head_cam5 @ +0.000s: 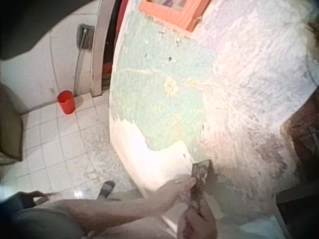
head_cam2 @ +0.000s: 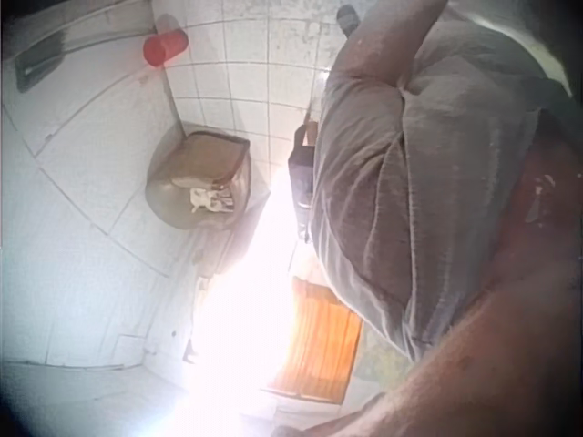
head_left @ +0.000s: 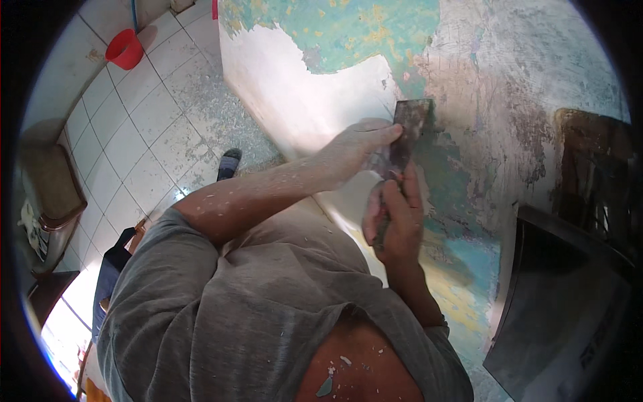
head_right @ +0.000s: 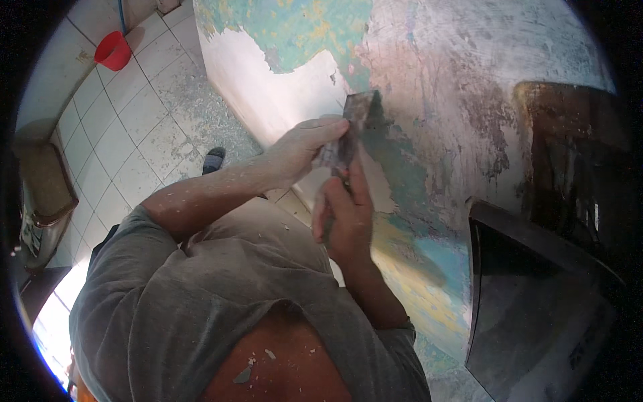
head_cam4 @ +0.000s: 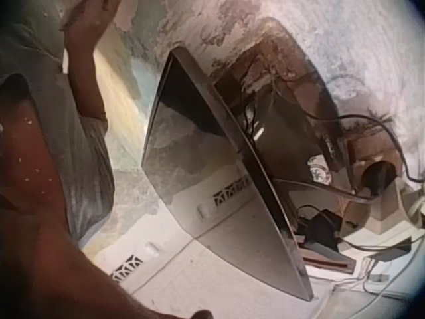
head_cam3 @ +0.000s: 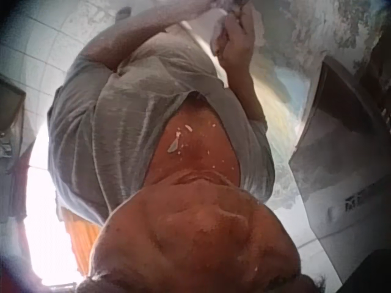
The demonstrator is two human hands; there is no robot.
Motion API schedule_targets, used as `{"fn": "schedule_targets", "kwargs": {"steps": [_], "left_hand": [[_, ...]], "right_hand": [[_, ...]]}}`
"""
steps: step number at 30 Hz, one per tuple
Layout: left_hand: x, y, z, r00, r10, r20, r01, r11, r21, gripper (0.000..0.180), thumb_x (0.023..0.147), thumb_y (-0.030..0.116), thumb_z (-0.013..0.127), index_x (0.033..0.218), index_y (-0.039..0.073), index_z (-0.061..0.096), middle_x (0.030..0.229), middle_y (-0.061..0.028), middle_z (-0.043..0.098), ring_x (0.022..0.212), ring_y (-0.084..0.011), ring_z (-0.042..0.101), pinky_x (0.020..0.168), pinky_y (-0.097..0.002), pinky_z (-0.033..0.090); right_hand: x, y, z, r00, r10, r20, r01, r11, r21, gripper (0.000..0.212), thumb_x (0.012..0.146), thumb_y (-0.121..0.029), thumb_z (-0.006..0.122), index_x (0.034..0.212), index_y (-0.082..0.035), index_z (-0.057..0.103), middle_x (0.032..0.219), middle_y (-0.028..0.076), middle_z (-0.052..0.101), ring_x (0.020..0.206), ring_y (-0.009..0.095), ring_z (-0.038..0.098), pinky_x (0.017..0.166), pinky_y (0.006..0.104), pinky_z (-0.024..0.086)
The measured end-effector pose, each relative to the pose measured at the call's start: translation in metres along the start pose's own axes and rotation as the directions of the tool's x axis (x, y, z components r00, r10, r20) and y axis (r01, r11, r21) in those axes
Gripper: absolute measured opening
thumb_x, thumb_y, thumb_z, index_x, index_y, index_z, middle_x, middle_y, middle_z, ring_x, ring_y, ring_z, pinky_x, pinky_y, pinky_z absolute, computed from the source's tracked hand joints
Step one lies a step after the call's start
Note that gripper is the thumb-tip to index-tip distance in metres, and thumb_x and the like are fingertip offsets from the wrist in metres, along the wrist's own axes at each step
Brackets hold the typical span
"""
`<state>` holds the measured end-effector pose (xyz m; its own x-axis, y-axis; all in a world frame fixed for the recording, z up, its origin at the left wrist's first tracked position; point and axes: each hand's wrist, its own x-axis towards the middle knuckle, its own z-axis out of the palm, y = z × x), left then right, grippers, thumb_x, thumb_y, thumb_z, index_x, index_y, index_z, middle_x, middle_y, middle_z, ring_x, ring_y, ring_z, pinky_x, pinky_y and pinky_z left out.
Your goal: The person scrapes old paint and plaster off a wall using a putty knife.
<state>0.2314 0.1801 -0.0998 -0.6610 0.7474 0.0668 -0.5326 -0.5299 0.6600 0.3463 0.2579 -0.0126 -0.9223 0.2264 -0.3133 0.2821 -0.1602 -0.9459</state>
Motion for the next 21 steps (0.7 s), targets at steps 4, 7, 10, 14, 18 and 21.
{"fn": "schedule_targets", "kwargs": {"steps": [4,7,10,14,18,21], "left_hand": [[-0.007,0.000,0.001,0.991,-0.133,-0.017,0.129,0.981,-0.147,0.040,0.104,0.040,0.051,0.116,0.003,0.057,0.100,-0.0050,0.061,0.092,-0.0119,0.057,0.081,-0.0300,0.049],[-0.007,-0.005,0.004,0.991,-0.128,-0.028,0.124,0.987,-0.101,0.038,0.104,0.039,0.051,0.114,0.003,0.057,0.097,-0.0054,0.062,0.091,-0.0128,0.060,0.082,-0.0304,0.050],[0.003,-0.002,0.003,0.998,-0.029,-0.053,0.021,0.989,-0.147,0.038,0.104,0.038,0.052,0.116,0.003,0.057,0.098,-0.0061,0.063,0.093,-0.0134,0.061,0.082,-0.0307,0.051],[-0.002,-0.002,0.003,0.993,-0.119,-0.026,0.112,0.978,-0.177,0.036,0.105,0.037,0.051,0.116,0.003,0.057,0.100,-0.0047,0.063,0.095,-0.0127,0.060,0.084,-0.0312,0.051],[0.003,-0.008,0.003,0.997,-0.039,-0.068,0.027,0.984,-0.178,0.035,0.105,0.036,0.051,0.116,0.004,0.058,0.099,-0.0055,0.064,0.087,-0.0141,0.063,0.079,-0.0299,0.053],[0.004,-0.002,-0.005,0.998,-0.056,-0.042,0.048,0.982,-0.185,0.036,0.104,0.036,0.051,0.117,0.004,0.057,0.100,-0.0049,0.063,0.090,-0.0133,0.062,0.081,-0.0300,0.052]], "right_hand": [[0.000,0.010,-0.006,0.999,-0.022,-0.026,0.022,1.000,-0.007,0.060,0.100,-0.007,0.041,0.157,-0.008,0.023,0.072,0.004,0.049,0.042,0.010,0.039,0.036,0.0239,0.035],[-0.004,0.003,-0.017,0.997,0.038,0.068,-0.045,0.994,0.098,0.060,0.100,-0.006,0.041,0.157,-0.009,0.023,0.071,0.004,0.048,0.042,0.010,0.040,0.036,0.0240,0.036],[0.009,0.000,-0.008,0.999,0.023,0.028,-0.023,1.000,-0.014,0.052,0.103,-0.011,0.039,0.153,-0.007,0.026,0.068,0.006,0.051,0.036,0.012,0.039,0.034,0.0234,0.034],[0.003,0.005,-0.014,0.999,-0.021,0.043,0.020,1.000,0.014,0.060,0.099,-0.006,0.039,0.157,-0.007,0.022,0.072,0.005,0.050,0.039,0.010,0.039,0.036,0.0238,0.035],[0.000,-0.009,-0.010,0.997,0.066,0.027,-0.064,0.997,-0.048,0.060,0.100,-0.009,0.040,0.157,-0.007,0.022,0.071,0.005,0.051,0.039,0.010,0.039,0.037,0.0236,0.036],[0.015,0.010,-0.002,0.996,-0.091,0.011,0.091,0.991,-0.102,0.059,0.101,-0.011,0.041,0.157,-0.007,0.023,0.070,0.005,0.052,0.038,0.010,0.039,0.036,0.0238,0.036]]}}
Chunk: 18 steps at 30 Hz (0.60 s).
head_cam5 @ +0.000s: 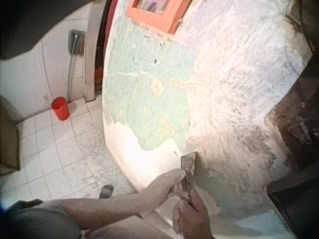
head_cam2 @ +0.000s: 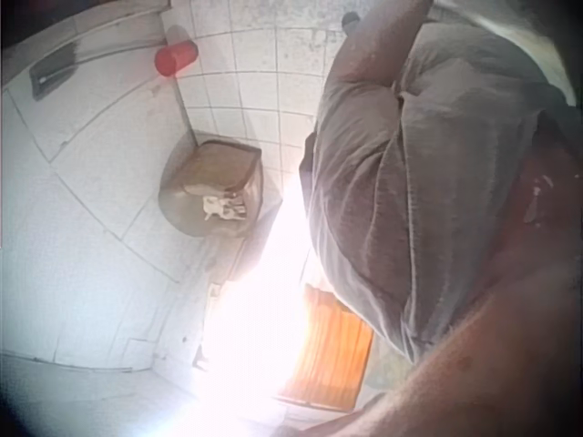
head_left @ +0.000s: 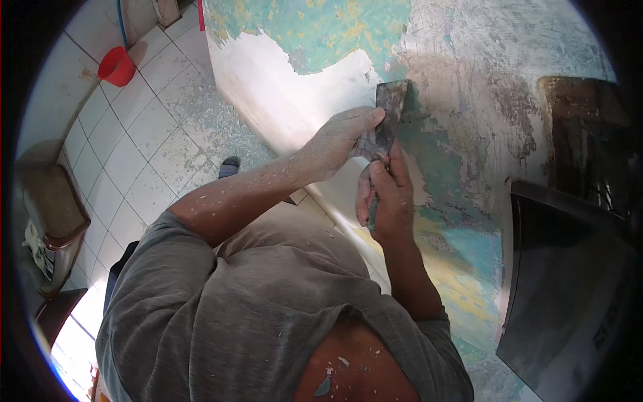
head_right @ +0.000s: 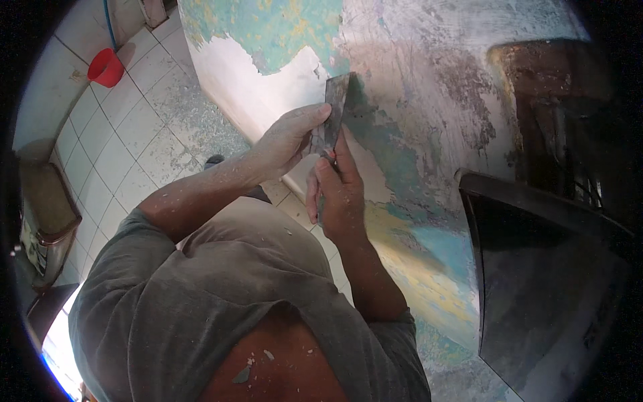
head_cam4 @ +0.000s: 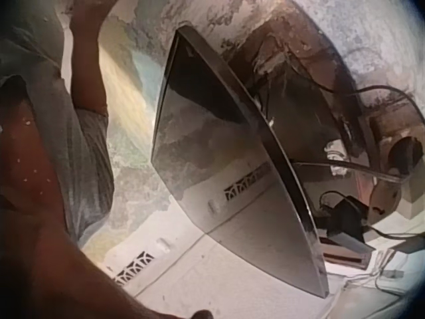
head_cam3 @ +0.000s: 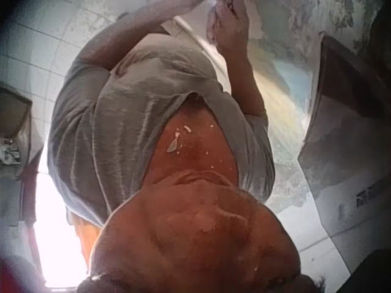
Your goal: The person scrapes old paint and plaster off a wall using a putty knife.
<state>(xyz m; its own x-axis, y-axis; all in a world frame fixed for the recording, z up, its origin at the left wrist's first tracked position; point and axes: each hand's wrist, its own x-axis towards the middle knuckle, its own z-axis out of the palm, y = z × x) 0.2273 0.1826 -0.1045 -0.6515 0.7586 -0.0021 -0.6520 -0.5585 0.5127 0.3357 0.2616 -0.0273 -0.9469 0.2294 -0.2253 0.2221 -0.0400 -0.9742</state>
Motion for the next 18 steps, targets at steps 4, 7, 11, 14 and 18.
{"fn": "schedule_targets", "kwargs": {"steps": [4,7,11,14,18], "left_hand": [[-0.005,-0.008,0.000,0.999,-0.047,0.002,0.047,0.998,0.034,0.037,0.104,0.037,0.052,0.118,0.003,0.057,0.101,-0.0053,0.064,0.093,-0.0136,0.061,0.085,-0.0312,0.050],[-0.006,-0.004,0.005,0.996,-0.067,-0.058,0.071,0.995,0.072,0.037,0.104,0.036,0.052,0.117,0.002,0.058,0.101,-0.0067,0.066,0.091,-0.0161,0.064,0.085,-0.0327,0.051],[0.000,0.004,-0.014,0.999,-0.032,0.032,0.032,0.999,0.025,0.036,0.103,0.034,0.052,0.118,0.002,0.059,0.105,-0.0059,0.065,0.094,-0.0145,0.062,0.085,-0.0326,0.051],[-0.004,-0.002,-0.005,1.000,-0.004,-0.022,0.005,0.999,0.047,0.035,0.104,0.034,0.052,0.116,0.003,0.060,0.104,-0.0068,0.065,0.094,-0.0148,0.062,0.085,-0.0327,0.051],[0.001,0.002,-0.006,1.000,0.021,-0.012,-0.021,0.998,0.053,0.037,0.104,0.035,0.052,0.117,0.002,0.059,0.104,-0.0069,0.066,0.095,-0.0150,0.063,0.086,-0.0330,0.051]], "right_hand": [[-0.012,-0.004,-0.014,0.994,0.090,0.060,-0.098,0.986,0.138,0.059,0.101,-0.010,0.042,0.157,-0.009,0.024,0.069,0.004,0.051,0.040,0.010,0.040,0.037,0.0236,0.036],[-0.013,-0.003,-0.014,0.993,0.071,0.097,-0.090,0.974,0.210,0.060,0.101,-0.010,0.043,0.158,-0.010,0.024,0.069,0.003,0.050,0.041,0.010,0.041,0.036,0.0238,0.035],[0.003,0.004,0.003,0.999,0.040,-0.016,-0.040,0.998,0.041,0.059,0.101,-0.011,0.043,0.157,-0.010,0.024,0.068,0.003,0.049,0.040,0.010,0.040,0.036,0.0243,0.034],[-0.011,0.000,-0.006,0.998,0.051,0.026,-0.053,0.995,0.087,0.059,0.101,-0.011,0.045,0.157,-0.009,0.026,0.068,0.003,0.049,0.041,0.010,0.041,0.036,0.0243,0.034],[0.002,-0.013,-0.002,0.991,0.132,0.027,-0.133,0.990,0.047,0.057,0.101,-0.012,0.045,0.155,-0.006,0.028,0.069,0.003,0.049,0.042,0.009,0.041,0.037,0.0239,0.035]]}}
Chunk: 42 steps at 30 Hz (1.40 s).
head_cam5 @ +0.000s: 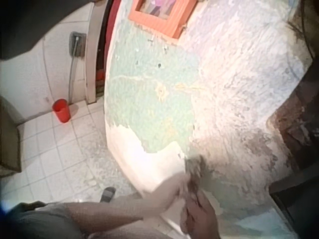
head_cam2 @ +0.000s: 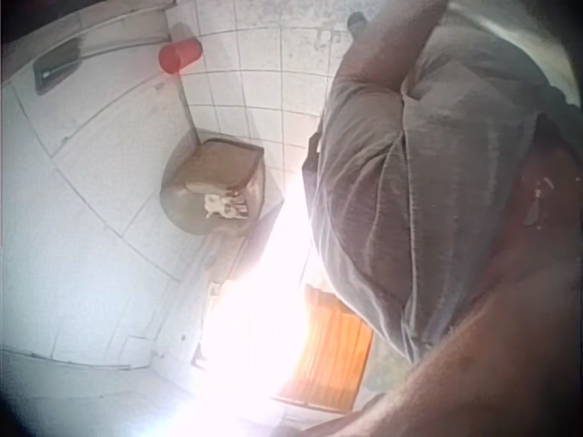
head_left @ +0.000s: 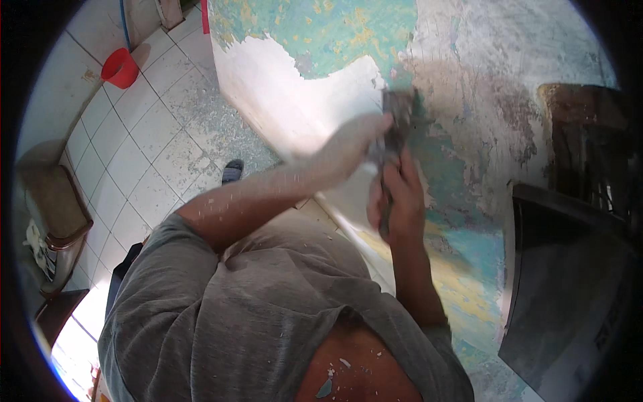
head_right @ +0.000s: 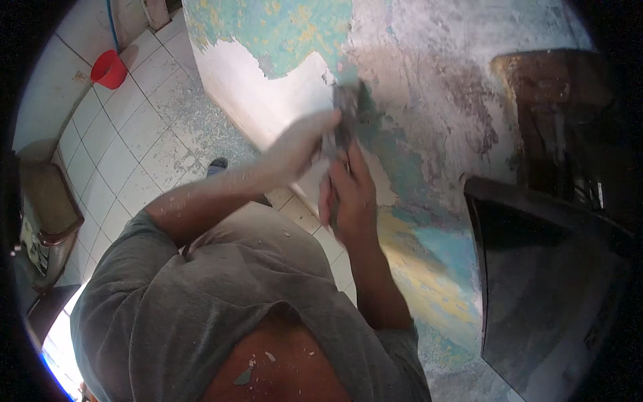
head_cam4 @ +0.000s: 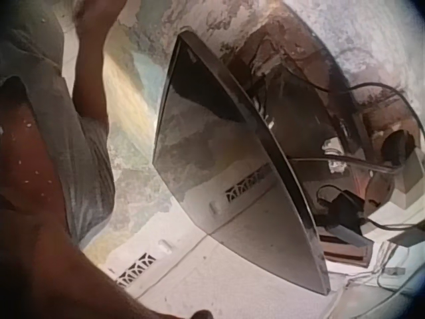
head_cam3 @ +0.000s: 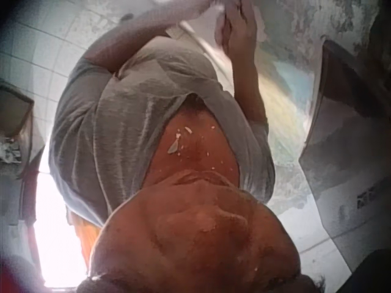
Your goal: The person scrapes old paint and plaster off a wall using a putty knife.
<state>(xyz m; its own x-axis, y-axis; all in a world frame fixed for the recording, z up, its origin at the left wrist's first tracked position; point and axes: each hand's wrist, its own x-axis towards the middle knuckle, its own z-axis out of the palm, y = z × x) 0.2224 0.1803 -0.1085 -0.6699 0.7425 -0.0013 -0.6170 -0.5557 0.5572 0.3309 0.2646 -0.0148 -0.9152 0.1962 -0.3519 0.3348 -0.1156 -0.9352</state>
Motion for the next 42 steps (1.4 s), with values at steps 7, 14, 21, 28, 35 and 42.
{"fn": "schedule_targets", "kwargs": {"steps": [7,14,21,28,35,42], "left_hand": [[-0.009,-0.002,-0.003,0.998,-0.065,-0.018,0.066,0.994,0.092,0.037,0.103,0.036,0.053,0.116,0.002,0.059,0.105,-0.0075,0.066,0.096,-0.0156,0.063,0.086,-0.0345,0.051],[0.007,0.016,-0.014,1.000,0.000,-0.006,0.000,1.000,0.003,0.037,0.103,0.035,0.053,0.116,0.000,0.059,0.106,-0.0087,0.066,0.097,-0.0145,0.063,0.086,-0.0327,0.052],[0.005,0.008,-0.011,0.999,0.017,-0.032,-0.018,1.000,-0.014,0.043,0.104,0.040,0.050,0.123,0.002,0.056,0.108,-0.0072,0.065,0.098,-0.0162,0.063,0.087,-0.0334,0.052],[-0.005,0.014,-0.009,0.998,0.026,-0.056,-0.023,0.999,0.040,0.041,0.102,0.038,0.055,0.121,0.002,0.059,0.108,-0.0066,0.065,0.096,-0.0167,0.062,0.087,-0.0334,0.051],[0.000,0.025,-0.022,1.000,-0.020,0.013,0.020,0.999,-0.045,0.036,0.102,0.036,0.054,0.114,0.002,0.059,0.100,-0.0070,0.066,0.088,-0.0158,0.064,0.083,-0.0341,0.053],[-0.002,0.023,-0.013,1.000,-0.001,-0.029,-0.003,0.993,-0.116,0.039,0.102,0.037,0.055,0.120,0.002,0.057,0.100,-0.0065,0.064,0.088,-0.0145,0.064,0.079,-0.0310,0.054]], "right_hand": [[-0.006,0.012,-0.006,0.998,-0.053,0.046,0.052,0.998,0.029,0.054,0.102,-0.019,0.047,0.153,-0.008,0.030,0.067,0.004,0.049,0.038,0.011,0.039,0.034,0.0242,0.033],[0.021,0.012,0.014,0.994,-0.107,-0.005,0.106,0.994,-0.036,0.055,0.101,-0.014,0.042,0.153,-0.004,0.031,0.064,0.003,0.049,0.040,0.010,0.040,0.036,0.0239,0.033],[0.013,-0.005,0.015,1.000,-0.021,0.016,0.021,1.000,-0.009,0.054,0.100,-0.013,0.045,0.152,-0.007,0.034,0.065,0.002,0.047,0.041,0.010,0.040,0.035,0.0246,0.032],[0.013,0.001,0.019,0.997,-0.037,0.073,0.032,0.998,0.060,0.058,0.100,-0.012,0.044,0.156,-0.007,0.027,0.073,0.002,0.049,0.043,0.009,0.040,0.036,0.0244,0.035],[0.019,0.007,0.029,0.996,-0.085,0.011,0.084,0.995,0.054,0.060,0.101,-0.010,0.042,0.157,-0.007,0.022,0.075,0.003,0.049,0.044,0.009,0.042,0.037,0.0232,0.037],[0.025,0.010,0.024,0.999,-0.040,-0.015,0.040,0.999,0.018,0.062,0.101,-0.012,0.043,0.158,-0.010,0.019,0.072,0.005,0.050,0.044,0.011,0.044,0.036,0.0241,0.037]]}}
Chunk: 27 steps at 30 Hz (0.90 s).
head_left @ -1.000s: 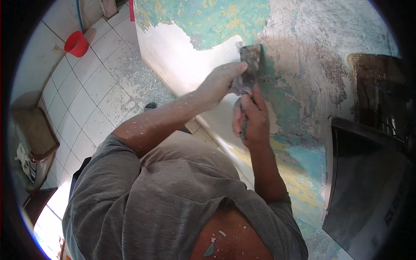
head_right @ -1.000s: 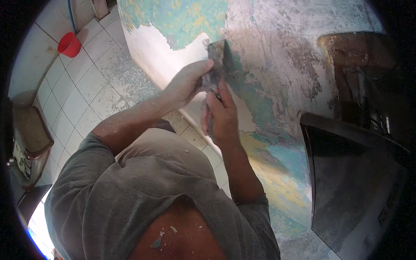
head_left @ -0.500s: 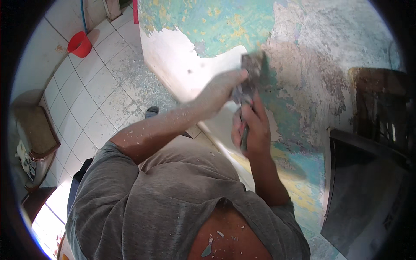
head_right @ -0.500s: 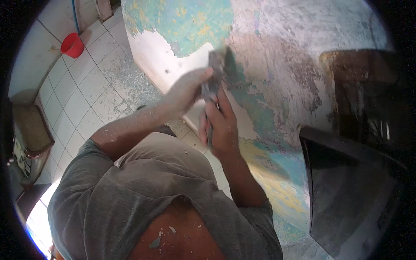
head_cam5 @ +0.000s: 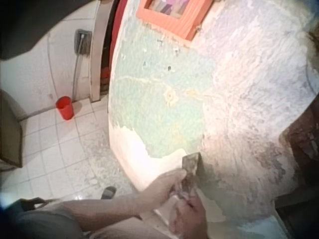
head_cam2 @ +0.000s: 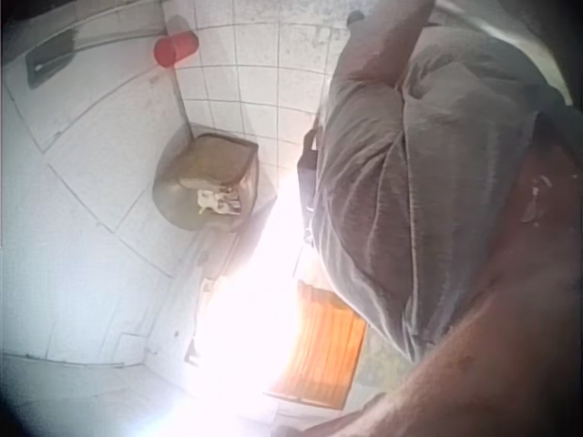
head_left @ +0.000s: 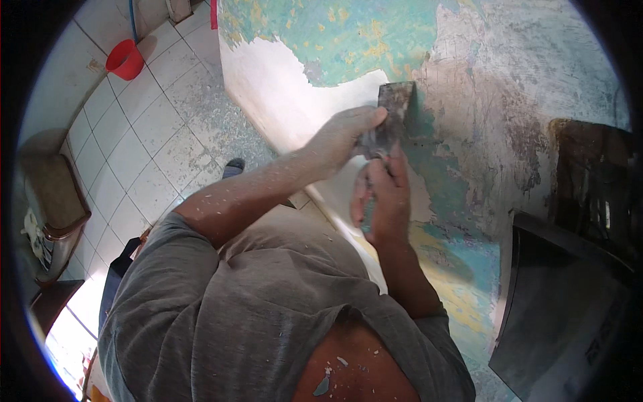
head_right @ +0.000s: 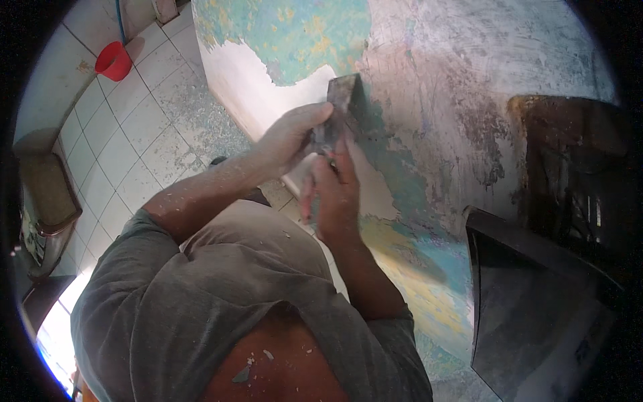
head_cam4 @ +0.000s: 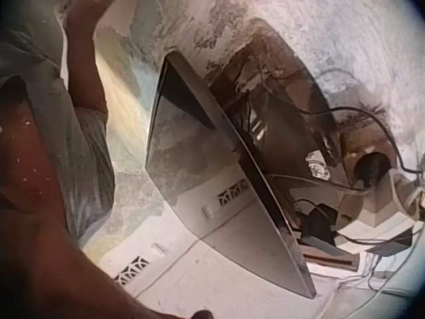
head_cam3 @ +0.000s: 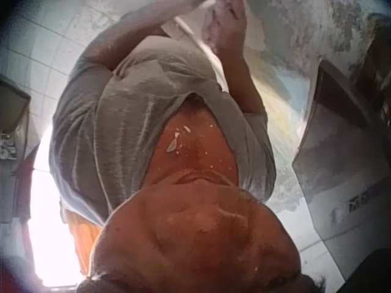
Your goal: The person scrapes old paint and plaster off a wall using a putty knife.
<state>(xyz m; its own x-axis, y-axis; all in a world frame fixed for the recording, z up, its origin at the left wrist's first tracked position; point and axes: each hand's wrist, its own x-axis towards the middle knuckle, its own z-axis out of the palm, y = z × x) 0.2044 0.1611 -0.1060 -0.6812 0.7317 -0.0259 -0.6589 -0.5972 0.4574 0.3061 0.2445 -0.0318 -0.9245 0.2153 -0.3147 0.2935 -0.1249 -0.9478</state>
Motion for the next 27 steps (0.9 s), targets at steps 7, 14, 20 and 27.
{"fn": "schedule_targets", "kwargs": {"steps": [7,14,20,27], "left_hand": [[0.005,-0.015,0.000,0.998,0.068,-0.017,-0.065,0.990,0.124,0.038,0.102,0.037,0.055,0.114,0.000,0.058,0.100,-0.0077,0.065,0.087,-0.0153,0.064,0.080,-0.0328,0.055],[0.006,0.004,-0.016,0.998,-0.027,0.060,0.022,0.996,0.090,0.042,0.101,0.035,0.056,0.124,0.000,0.056,0.109,-0.0068,0.065,0.098,-0.0130,0.062,0.087,-0.0305,0.052],[0.022,0.018,-0.013,0.992,0.128,-0.012,-0.128,0.992,0.022,0.045,0.102,0.040,0.052,0.124,0.001,0.056,0.113,-0.0108,0.065,0.104,-0.0203,0.062,0.096,-0.0374,0.048],[-0.006,0.003,0.000,0.999,-0.019,-0.040,0.031,0.938,0.345,0.041,0.102,0.039,0.052,0.116,0.001,0.060,0.105,-0.0068,0.061,0.098,-0.0134,0.057,0.088,-0.0320,0.047]], "right_hand": [[-0.018,0.002,-0.008,0.992,-0.079,0.097,0.070,0.992,0.101,0.061,0.101,-0.012,0.043,0.158,-0.009,0.021,0.070,0.005,0.050,0.044,0.010,0.043,0.037,0.0255,0.037],[0.003,0.000,0.005,0.997,-0.066,0.049,0.071,0.992,-0.103,0.061,0.102,-0.015,0.043,0.157,-0.006,0.018,0.071,0.005,0.050,0.044,0.011,0.043,0.036,0.0252,0.036],[0.034,-0.014,0.007,0.996,-0.054,0.071,0.064,0.988,-0.144,0.054,0.102,-0.017,0.044,0.153,-0.004,0.030,0.068,0.005,0.050,0.042,0.010,0.041,0.036,0.0252,0.036],[-0.015,0.002,-0.002,0.999,-0.051,0.007,0.051,0.997,-0.057,0.048,0.102,-0.015,0.042,0.148,-0.002,0.035,0.067,0.004,0.050,0.041,0.010,0.042,0.037,0.0241,0.036]]}}
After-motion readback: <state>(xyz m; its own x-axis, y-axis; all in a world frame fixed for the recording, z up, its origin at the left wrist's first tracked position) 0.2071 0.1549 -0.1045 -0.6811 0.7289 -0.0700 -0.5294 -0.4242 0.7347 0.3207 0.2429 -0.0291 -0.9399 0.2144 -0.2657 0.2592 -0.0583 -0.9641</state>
